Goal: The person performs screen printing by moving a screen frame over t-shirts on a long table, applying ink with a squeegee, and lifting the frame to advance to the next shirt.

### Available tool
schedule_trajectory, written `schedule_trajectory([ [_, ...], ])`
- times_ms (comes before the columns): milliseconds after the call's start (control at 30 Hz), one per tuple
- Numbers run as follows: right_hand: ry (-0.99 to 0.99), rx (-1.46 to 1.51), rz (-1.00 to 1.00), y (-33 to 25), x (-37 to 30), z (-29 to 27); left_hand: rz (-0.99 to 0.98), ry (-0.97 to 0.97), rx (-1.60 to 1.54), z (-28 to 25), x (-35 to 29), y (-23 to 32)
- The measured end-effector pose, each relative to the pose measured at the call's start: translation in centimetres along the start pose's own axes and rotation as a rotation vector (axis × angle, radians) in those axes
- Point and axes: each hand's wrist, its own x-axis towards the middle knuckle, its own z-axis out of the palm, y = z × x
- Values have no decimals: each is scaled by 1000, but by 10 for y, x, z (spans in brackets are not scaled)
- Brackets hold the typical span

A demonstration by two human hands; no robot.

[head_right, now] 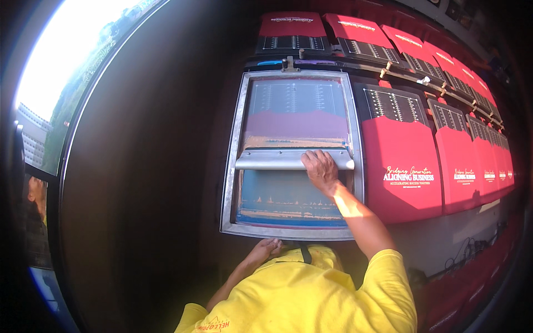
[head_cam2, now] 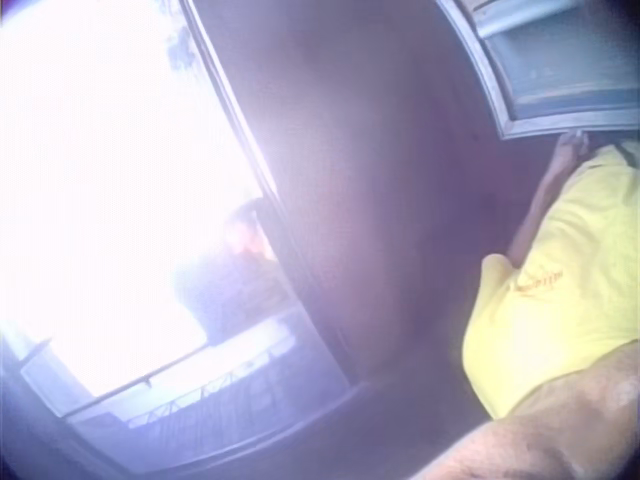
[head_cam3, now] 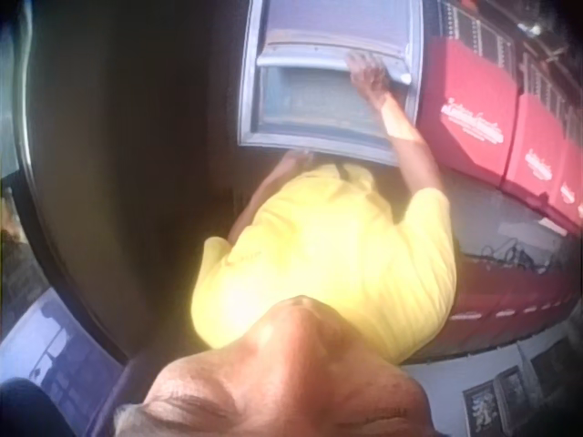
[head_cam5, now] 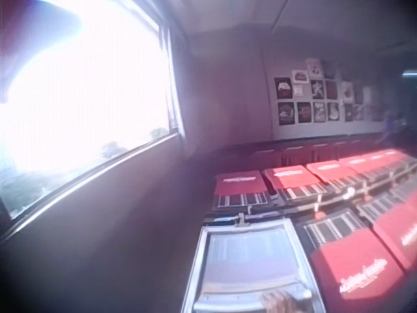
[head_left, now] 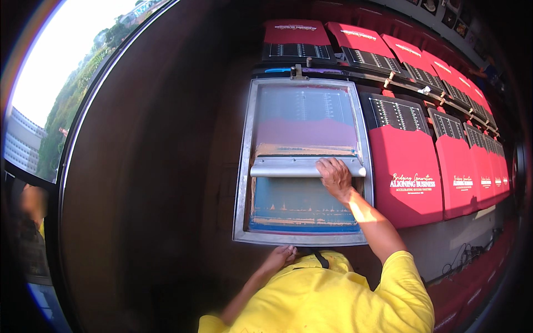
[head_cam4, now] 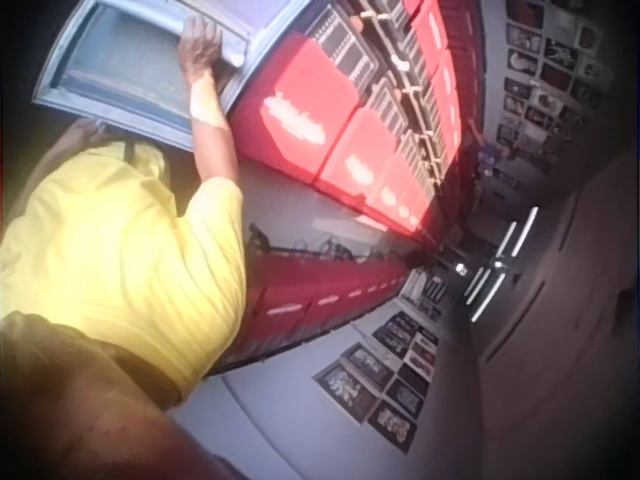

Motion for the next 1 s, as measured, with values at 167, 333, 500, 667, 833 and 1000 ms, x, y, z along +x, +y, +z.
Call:
schedule_trajectory([
  [167, -68, 81, 10, -4, -4, -3, -35, 56, -98, 6, 0, 3],
  [333, -16, 84, 19, 6, 3, -9, -31, 8, -67, 3, -3, 3],
  [500, -54, 45, 57, 10, 3, -3, -69, -7, -79, 3, -6, 9],
  [667, -375, 87, 221, 25, 41, -18, -47, -75, -74, -8, 1, 2],
  [833, -808, 492, 577, 49, 84, -47, 18, -170, -96, -15, 10, -6],
  [1000, -768, 464, 402, -3, 34, -77, 12, -144, -113, -15, 8, -5],
])
